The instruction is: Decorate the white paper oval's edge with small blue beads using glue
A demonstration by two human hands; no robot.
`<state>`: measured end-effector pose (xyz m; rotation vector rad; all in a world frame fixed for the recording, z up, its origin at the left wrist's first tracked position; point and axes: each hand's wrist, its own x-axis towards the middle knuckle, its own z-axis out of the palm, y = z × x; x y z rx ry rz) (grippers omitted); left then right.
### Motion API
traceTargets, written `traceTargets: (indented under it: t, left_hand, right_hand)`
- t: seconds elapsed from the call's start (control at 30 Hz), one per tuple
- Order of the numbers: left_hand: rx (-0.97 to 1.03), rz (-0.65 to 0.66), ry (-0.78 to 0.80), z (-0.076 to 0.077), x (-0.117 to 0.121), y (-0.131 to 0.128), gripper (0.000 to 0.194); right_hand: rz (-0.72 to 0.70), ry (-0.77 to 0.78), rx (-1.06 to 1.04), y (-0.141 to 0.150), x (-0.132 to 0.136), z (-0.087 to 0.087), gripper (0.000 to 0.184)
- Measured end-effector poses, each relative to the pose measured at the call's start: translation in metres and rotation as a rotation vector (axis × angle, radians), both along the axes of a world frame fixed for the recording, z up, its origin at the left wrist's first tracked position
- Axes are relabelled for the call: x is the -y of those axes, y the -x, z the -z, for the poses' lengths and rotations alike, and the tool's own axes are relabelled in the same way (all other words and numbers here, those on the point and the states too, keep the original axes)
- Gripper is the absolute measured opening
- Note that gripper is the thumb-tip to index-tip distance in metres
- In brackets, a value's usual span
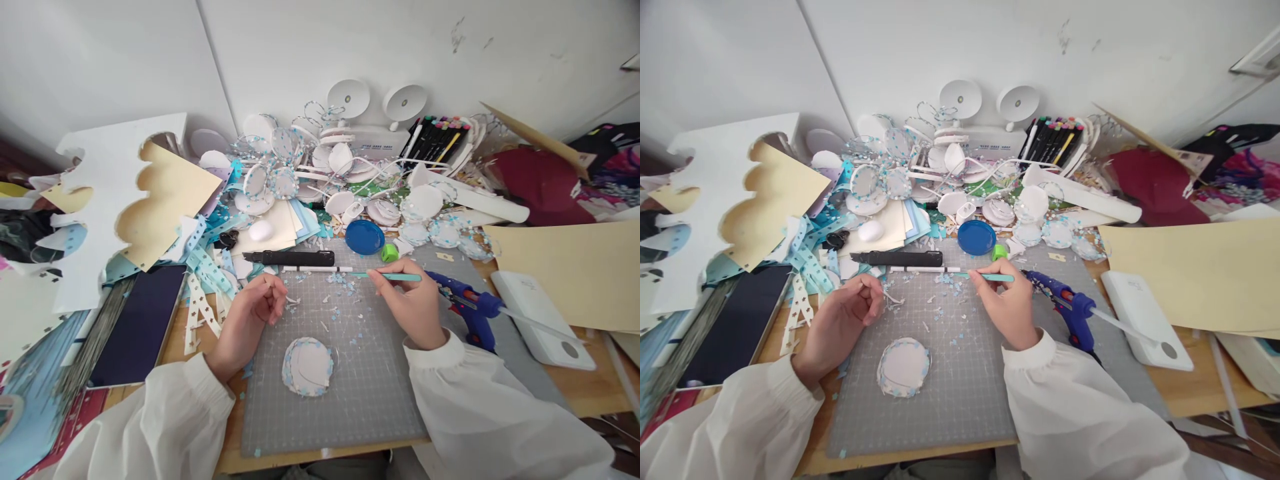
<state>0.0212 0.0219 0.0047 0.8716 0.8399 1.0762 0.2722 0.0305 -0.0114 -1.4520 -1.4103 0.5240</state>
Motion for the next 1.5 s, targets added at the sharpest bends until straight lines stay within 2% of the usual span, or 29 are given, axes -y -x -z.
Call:
traceTargets:
  t: [0.2,0.37,0.6,0.77,0.9,1.07,1.17,1.3,1.4,1.5]
  left_hand:
    - [-0.023,0.005,-0.022,0.000,0.000,-0.001,0.024]
    - [-0.033,0.014,-0.038,0.000,0.001,0.000,0.023]
    - [-0.039,0.015,-0.036,0.001,0.000,-0.001,0.023]
    - [-0.045,0.018,-0.047,0.000,0.000,0.000,0.024]
    - [-0.070,0.016,-0.038,0.002,0.001,0.000,0.020]
    - [-0.174,0.022,-0.064,0.007,0.003,0.000,0.017]
    - [-0.254,0.044,-0.091,0.007,0.004,0.000,0.018]
    - [-0.369,0.080,-0.116,0.003,0.006,-0.001,0.020]
    - [-0.388,0.117,-0.138,0.000,0.008,-0.003,0.022]
    - [-0.361,0.122,-0.146,-0.001,0.009,-0.005,0.022]
  right_hand:
    - [-0.026,-0.033,0.180,0.003,0.000,0.007,0.015]
    - [-0.044,-0.063,0.204,0.005,0.000,0.006,0.013]
    - [0.023,0.023,0.123,0.003,0.000,0.005,0.018]
    - [0.023,0.014,-0.069,0.002,-0.001,0.000,0.018]
    - [-0.048,0.002,-0.251,0.001,0.002,-0.005,0.018]
    - [-0.138,-0.025,-0.416,0.004,0.007,-0.004,0.018]
    - [-0.163,-0.023,-0.433,0.011,0.010,-0.006,0.017]
    - [-0.221,-0.042,-0.402,0.028,0.013,-0.019,0.016]
    - [-0.308,-0.057,-0.366,0.040,0.017,-0.027,0.015]
    - [-0.367,-0.036,-0.339,0.047,0.021,-0.025,0.011]
